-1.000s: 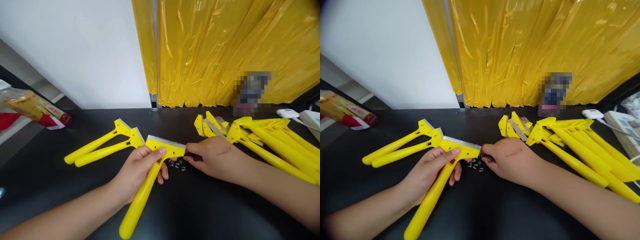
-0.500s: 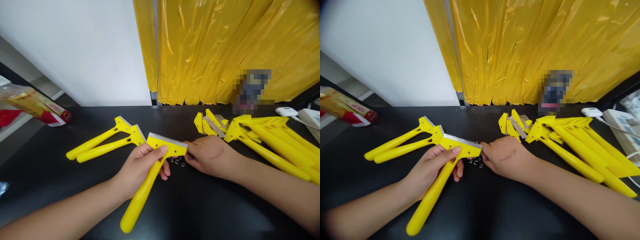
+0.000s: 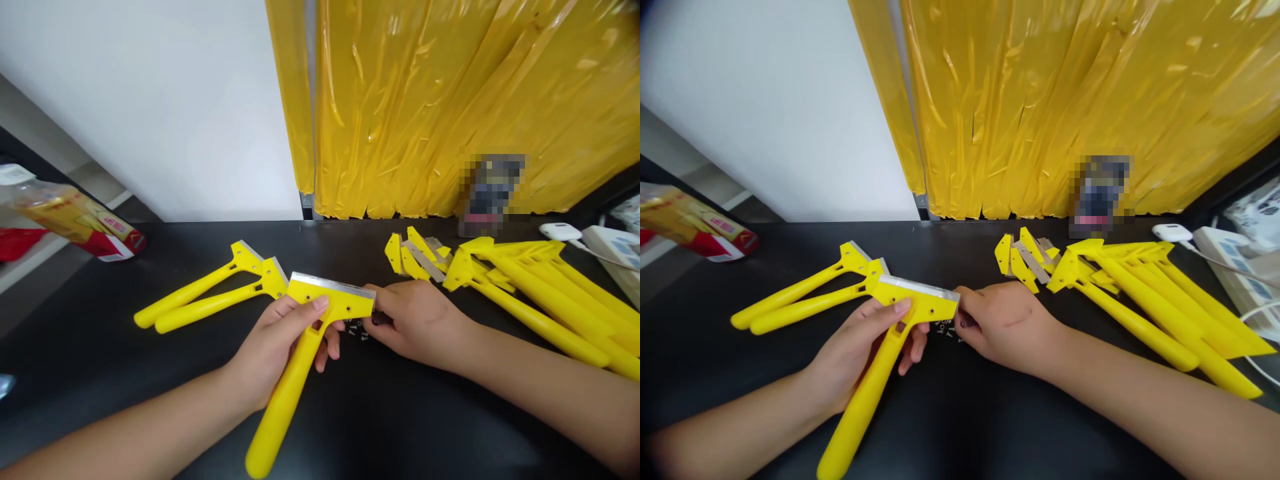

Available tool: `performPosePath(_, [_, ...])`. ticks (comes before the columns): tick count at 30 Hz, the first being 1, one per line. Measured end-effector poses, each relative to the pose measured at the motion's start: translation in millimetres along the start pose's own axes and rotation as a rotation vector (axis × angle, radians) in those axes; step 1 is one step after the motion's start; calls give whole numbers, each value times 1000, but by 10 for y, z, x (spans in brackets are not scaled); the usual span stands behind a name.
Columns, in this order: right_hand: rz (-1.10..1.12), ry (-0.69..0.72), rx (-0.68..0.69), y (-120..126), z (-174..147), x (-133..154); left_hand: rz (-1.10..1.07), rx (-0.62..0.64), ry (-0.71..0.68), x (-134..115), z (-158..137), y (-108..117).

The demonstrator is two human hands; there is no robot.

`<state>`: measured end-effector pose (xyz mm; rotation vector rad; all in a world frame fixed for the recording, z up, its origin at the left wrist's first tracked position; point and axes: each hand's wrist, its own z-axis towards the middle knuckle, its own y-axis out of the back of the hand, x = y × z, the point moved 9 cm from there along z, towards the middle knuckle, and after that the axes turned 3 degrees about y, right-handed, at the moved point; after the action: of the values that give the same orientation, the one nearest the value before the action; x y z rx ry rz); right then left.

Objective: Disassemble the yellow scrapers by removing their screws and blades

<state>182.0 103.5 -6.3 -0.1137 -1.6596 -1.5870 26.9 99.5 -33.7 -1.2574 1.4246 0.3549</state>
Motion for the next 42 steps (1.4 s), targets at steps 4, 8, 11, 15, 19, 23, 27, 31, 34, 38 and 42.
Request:
performPosePath(4, [429, -104, -28, 29, -23, 80, -103, 101, 35, 54, -68, -80])
performPosePath(8, [762, -216, -31, -25, -33, 99, -148, 139, 64, 117, -98, -127])
performPosePath(11, [940, -276, -10, -109, -56, 86, -165, 128, 68, 125, -94, -126])
performPosePath(15, [1093, -327, 11, -196, -82, 80, -167, 111, 77, 116, -86, -109])
performPosePath(19, [1150, -363, 28, -240, -82, 76, -164, 99, 81, 114, -79, -109])
performPosePath(23, [1096, -373, 32, -186, -62, 50, -142, 62, 60, 88, -60, -79])
performPosePath(27, [837, -327, 60, -109, -96, 60, -95, 44, 49, 56, -33, -34])
performPosePath(31, [63, 56, 143, -172, -163, 330, -69, 24, 35, 30, -21, -8])
performPosePath(34, [-216, 246, 170, -357, -233, 447, -63, 17, 37, 35, -22, -2])
performPosePath(38, [-321, 335, 171, -479, -250, 471, -59, 14, 40, 42, -23, 8])
performPosePath(42, [-406, 451, 138, -493, -285, 567, -53, 6, 41, 37, -19, 12])
